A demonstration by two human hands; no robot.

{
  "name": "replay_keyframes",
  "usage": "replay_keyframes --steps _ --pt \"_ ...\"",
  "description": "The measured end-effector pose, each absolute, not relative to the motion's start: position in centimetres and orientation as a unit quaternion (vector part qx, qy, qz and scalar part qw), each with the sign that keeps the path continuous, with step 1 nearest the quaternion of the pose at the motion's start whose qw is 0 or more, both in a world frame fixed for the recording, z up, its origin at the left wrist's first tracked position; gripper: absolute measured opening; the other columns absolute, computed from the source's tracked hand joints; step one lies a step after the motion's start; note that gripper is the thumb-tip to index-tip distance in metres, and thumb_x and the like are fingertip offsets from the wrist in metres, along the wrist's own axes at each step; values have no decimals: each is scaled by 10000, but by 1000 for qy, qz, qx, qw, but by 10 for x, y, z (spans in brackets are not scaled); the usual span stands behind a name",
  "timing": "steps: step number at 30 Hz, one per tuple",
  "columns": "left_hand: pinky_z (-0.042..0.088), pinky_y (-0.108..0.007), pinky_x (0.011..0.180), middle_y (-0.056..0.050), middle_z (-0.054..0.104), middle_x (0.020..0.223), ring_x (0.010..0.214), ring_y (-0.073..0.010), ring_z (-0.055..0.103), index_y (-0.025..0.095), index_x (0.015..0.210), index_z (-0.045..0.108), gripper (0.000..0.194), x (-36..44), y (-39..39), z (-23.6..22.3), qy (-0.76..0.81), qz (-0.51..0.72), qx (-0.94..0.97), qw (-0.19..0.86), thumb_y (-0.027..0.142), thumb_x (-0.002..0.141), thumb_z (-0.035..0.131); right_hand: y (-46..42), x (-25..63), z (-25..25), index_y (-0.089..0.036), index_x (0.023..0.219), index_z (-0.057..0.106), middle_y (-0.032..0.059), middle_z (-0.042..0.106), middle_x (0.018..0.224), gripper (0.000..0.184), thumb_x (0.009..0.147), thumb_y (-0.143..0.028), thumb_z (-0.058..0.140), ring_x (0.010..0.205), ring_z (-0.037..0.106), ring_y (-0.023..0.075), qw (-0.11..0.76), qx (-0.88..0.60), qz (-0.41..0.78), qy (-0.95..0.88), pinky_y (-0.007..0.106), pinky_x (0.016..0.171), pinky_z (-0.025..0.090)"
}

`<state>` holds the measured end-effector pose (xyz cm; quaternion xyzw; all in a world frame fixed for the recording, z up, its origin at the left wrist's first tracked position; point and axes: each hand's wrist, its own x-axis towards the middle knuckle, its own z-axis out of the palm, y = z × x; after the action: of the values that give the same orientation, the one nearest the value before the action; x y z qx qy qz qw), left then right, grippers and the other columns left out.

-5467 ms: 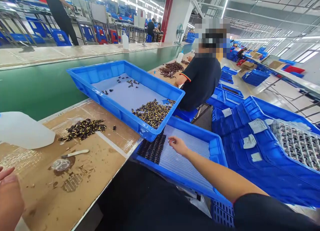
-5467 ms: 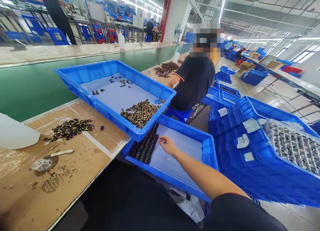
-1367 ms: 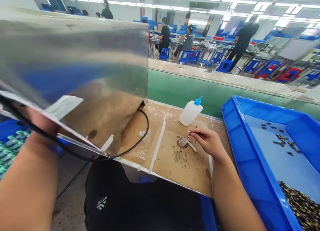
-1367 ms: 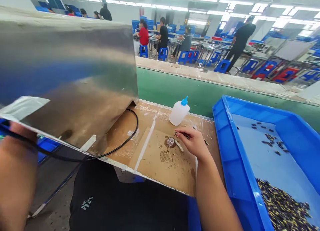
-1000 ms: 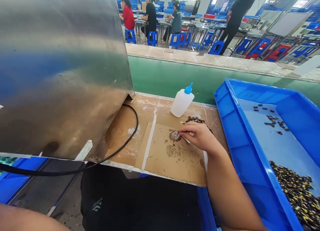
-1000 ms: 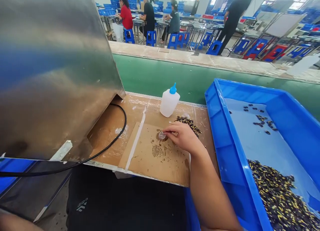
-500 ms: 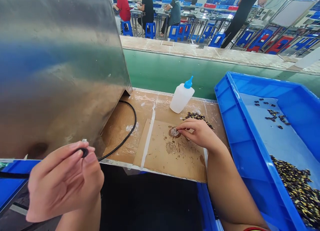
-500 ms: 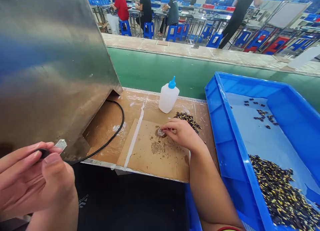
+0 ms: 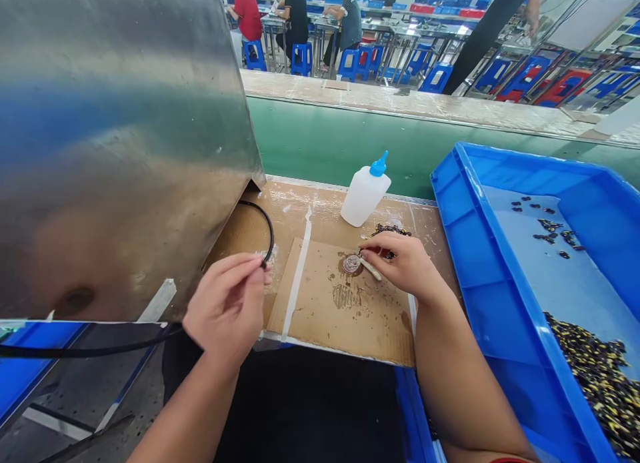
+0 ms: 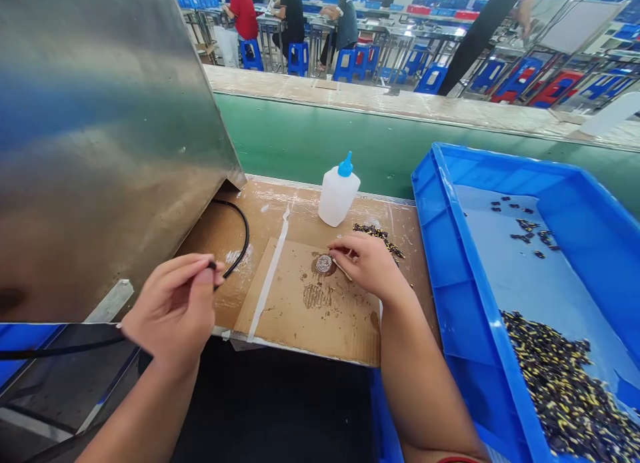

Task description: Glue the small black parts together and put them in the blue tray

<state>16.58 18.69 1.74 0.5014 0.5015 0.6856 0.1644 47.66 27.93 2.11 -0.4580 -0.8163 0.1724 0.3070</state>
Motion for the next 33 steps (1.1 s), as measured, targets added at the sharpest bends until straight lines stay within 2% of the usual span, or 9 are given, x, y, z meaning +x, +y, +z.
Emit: replay_keyframes --steps 3,7,11,16,18,21,24,29,33 --pt "666 -288 765 -77 753 1055 828 -172 760 216 1014 830 116 190 217 27 474 670 493 290 278 920 801 281 476 20 -230 972 813 46 806 925 166 959 -332 683 708 692 165 338 -495 174 -781 336 706 561" --pt "674 -292 784 -96 781 972 858 -202 782 180 1015 827 236 207 252 27 441 625 465 447 337 847 881 281 473 21 -221 966 812 51 803 883 179 938 -355 697 716 698 169 378 -514 221 -737 339 709 569" --pt "686 -336 777 -90 780 925 856 -231 792 161 1077 793 412 222 281 29 408 609 453 507 370 760 953 281 468 21 -211 1008 812 69 807 940 219 921 -404 755 778 716 185 433 -509 301 -680 343 728 584" --pt "662 -272 774 -76 768 843 787 -177 767 164 879 788 336 239 303 24 353 556 477 583 405 739 975 282 464 18 -228 1013 782 20 748 849 259 911 -462 825 683 641 129 533 -412 432 -600 276 640 556" --pt "624 -209 687 -49 752 830 739 -141 743 182 841 774 353 241 305 17 309 537 440 650 397 690 1010 280 461 18 -237 987 772 33 763 934 263 903 -476 842 739 666 134 547 -361 483 -581 271 651 571" --pt "561 -157 597 -24 729 800 673 -105 704 190 825 753 366 242 302 9 271 507 388 720 369 666 1030 274 453 23 -233 967 777 91 780 1201 261 890 -466 863 1000 745 192 516 -302 564 -569 322 795 633" --pt "561 -160 598 -17 709 741 645 -101 683 184 841 746 377 241 300 7 279 505 382 722 361 670 1031 268 445 30 -235 974 786 101 781 1270 233 900 -443 862 1031 772 201 487 -272 619 -552 365 875 652" --pt "577 -174 608 -15 735 774 616 -95 671 181 839 738 419 241 297 6 329 547 374 673 378 635 1046 264 440 32 -220 998 796 109 771 1311 162 931 -361 841 1136 771 225 479 -257 637 -546 387 976 640" --pt "620 -195 681 -56 788 852 690 -121 723 187 902 798 359 239 290 3 384 558 403 615 417 713 999 264 439 29 -232 1016 795 95 776 1304 125 942 -325 833 1182 760 224 485 -254 642 -536 384 998 641"
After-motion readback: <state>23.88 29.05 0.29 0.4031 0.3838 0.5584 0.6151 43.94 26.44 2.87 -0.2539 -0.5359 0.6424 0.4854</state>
